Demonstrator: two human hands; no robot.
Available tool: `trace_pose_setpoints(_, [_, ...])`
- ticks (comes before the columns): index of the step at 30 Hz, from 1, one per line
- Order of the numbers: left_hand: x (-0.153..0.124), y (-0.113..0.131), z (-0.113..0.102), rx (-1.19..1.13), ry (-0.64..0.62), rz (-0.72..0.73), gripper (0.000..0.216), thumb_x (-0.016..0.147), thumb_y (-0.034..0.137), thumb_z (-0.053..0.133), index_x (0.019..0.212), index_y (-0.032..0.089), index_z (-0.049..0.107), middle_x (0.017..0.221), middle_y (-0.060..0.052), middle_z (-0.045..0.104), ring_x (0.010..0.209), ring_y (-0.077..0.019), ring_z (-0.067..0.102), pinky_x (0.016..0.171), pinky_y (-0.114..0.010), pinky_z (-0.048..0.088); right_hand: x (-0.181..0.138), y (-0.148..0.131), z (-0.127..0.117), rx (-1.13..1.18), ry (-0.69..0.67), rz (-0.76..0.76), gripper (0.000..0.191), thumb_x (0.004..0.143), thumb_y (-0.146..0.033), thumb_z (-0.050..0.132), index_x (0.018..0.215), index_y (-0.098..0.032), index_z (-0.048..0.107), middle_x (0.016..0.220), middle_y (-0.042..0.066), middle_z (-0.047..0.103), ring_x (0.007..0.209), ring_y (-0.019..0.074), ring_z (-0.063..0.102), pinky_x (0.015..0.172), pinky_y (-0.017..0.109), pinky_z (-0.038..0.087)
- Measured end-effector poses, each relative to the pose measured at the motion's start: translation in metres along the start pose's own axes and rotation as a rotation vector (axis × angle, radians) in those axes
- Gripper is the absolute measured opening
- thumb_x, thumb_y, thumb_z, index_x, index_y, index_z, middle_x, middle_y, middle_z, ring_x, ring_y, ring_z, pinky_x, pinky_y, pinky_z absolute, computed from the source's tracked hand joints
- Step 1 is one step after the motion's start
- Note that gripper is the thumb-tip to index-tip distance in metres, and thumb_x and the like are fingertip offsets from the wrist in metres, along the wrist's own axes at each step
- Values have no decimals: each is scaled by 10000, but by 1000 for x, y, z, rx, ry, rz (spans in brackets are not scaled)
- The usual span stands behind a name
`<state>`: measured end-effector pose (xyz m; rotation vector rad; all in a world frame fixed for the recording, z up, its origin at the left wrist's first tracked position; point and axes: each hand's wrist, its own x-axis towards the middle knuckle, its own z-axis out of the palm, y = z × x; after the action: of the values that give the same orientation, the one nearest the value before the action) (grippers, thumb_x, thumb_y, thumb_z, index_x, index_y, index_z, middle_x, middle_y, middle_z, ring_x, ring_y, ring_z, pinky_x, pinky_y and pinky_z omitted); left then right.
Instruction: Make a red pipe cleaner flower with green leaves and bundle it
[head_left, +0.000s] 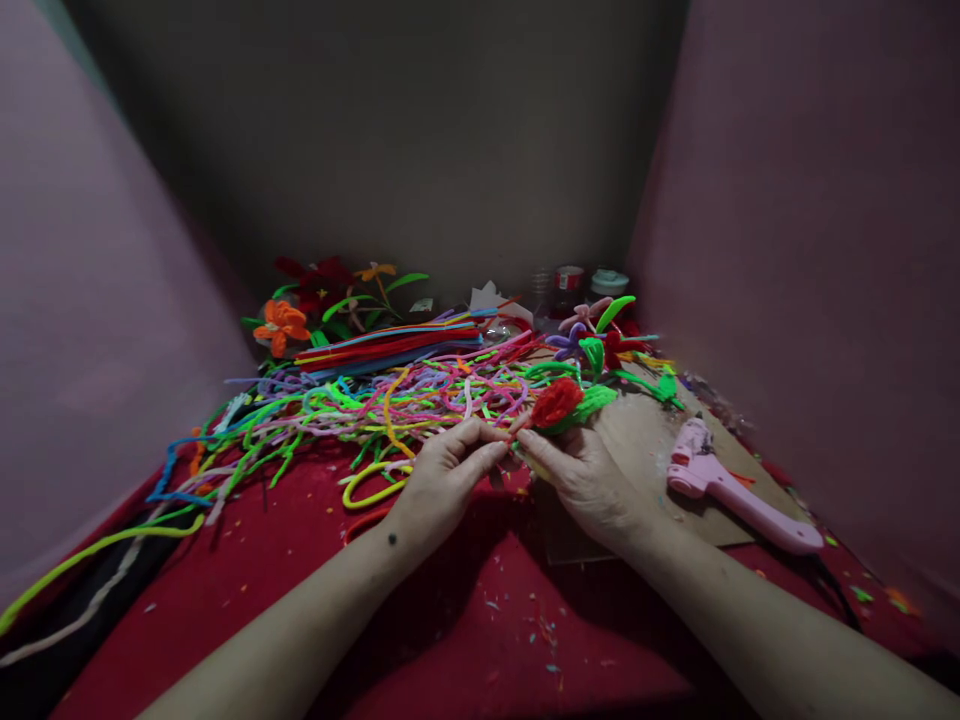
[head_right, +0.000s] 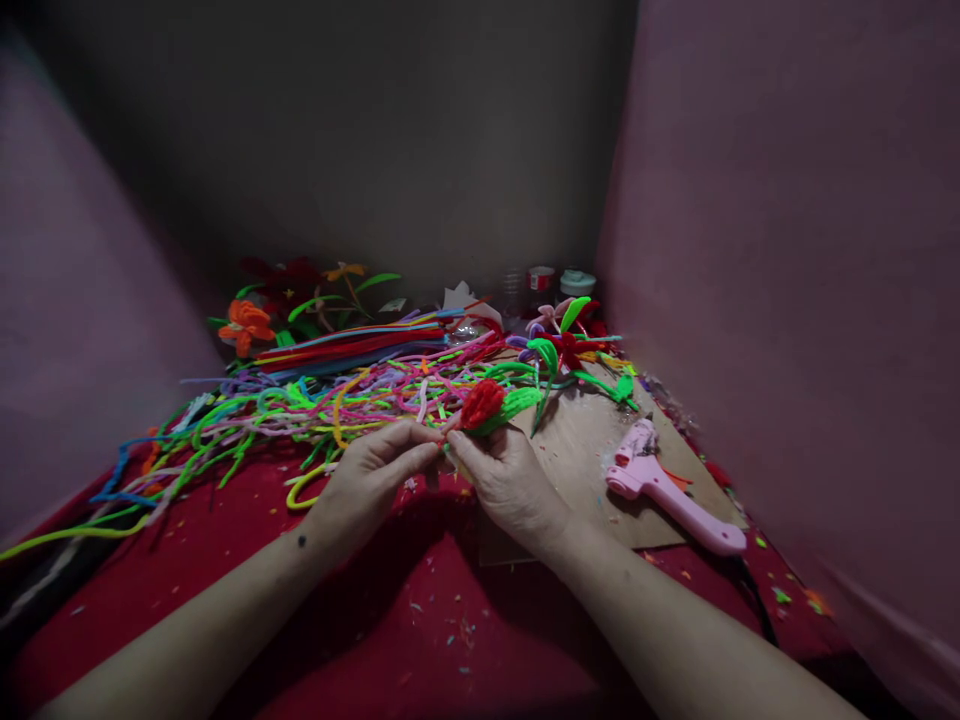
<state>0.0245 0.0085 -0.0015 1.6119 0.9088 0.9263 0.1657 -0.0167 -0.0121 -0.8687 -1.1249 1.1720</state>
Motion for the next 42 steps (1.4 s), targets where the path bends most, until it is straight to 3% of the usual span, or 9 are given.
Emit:
trace_pose_setpoints(6, [3, -4, -4, -107, -110, -142, 168, 759, 247, 560, 872, 143, 627, 624, 16, 545, 509, -68, 471, 459, -172, 399, 2, 2, -5, -74, -67, 12, 130, 759, -306, 576, 729, -186, 616, 686, -6, 596, 698, 140, 534, 708, 294, 463])
trace_pose_setpoints(10, [1, -6, -1, -29, -9, -145, 129, 728, 265, 599, 714, 141, 633, 523, 33, 515, 443, -54, 438, 406, -157, 356, 4, 8, -9, -87, -85, -1, 135, 774, -317, 566, 769, -202, 637, 712, -3, 604, 714, 141, 534, 708, 294, 467])
trace_pose_setpoints(18, [-4, -4, 6, -149, 68, -136, 138, 705, 262, 626, 775, 143, 612, 511, 16, 583, 447, -123, 563, 429, -235, 480, 3, -1, -9, -80, -58, 25, 97, 759, -277, 583, 760, -221, 662, 720, -1, 633, 710, 149, 558, 696, 295, 468])
trace_pose_setpoints(21, [-5, -14, 6, 5, 99, 14, 113, 746, 267, 586, 796, 174, 625, 550, 19, 595, 470, -116, 565, 471, -230, 478, 3, -6, -6, -89, -45, 31, 101, 744, -275, 601, 762, -214, 679, 745, 7, 659, 761, 169, 575, 730, 312, 464])
trace_pose_setpoints(25, [-6, -26, 4, 505, 96, 434, 200, 812, 171, 481, 964, 195, 609, 735, -22, 634, 641, -125, 581, 623, -236, 476, 4, -4, -6, -37, -37, 14, 152, 730, -292, 621, 836, -206, 688, 797, 21, 677, 831, 187, 586, 783, 327, 456])
trace_pose_setpoints(27, [-7, -26, 5, 671, 77, 550, 246, 832, 133, 424, 1032, 175, 560, 828, -60, 638, 746, -148, 594, 699, -261, 475, 4, 0, -7, 4, -51, 22, 192, 743, -310, 609, 879, -197, 683, 829, 25, 678, 835, 180, 591, 809, 331, 448])
trace_pose_setpoints(35, [-5, -20, 5, 807, 66, 694, 202, 849, 72, 380, 989, 156, 499, 809, -61, 627, 748, -133, 608, 668, -220, 478, 5, 4, -5, 128, -52, 82, 202, 704, -314, 646, 852, -185, 693, 792, 14, 681, 761, 154, 593, 803, 323, 443])
trace_pose_setpoints(38, [-5, -23, 3, 883, 40, 714, 280, 852, 71, 359, 1094, 160, 469, 956, -98, 619, 886, -167, 600, 753, -271, 488, 4, 2, -4, 122, -42, 72, 202, 699, -325, 652, 843, -190, 697, 821, 22, 682, 807, 168, 592, 829, 328, 433])
trace_pose_setpoints(42, [-8, -27, 4, 1126, 54, 712, 362, 847, 54, 309, 1196, 70, 402, 1023, -182, 583, 996, -245, 568, 791, -364, 499, 4, 4, -6, 158, -45, 45, 213, 742, -309, 622, 919, -204, 679, 900, 23, 678, 854, 167, 593, 839, 310, 424])
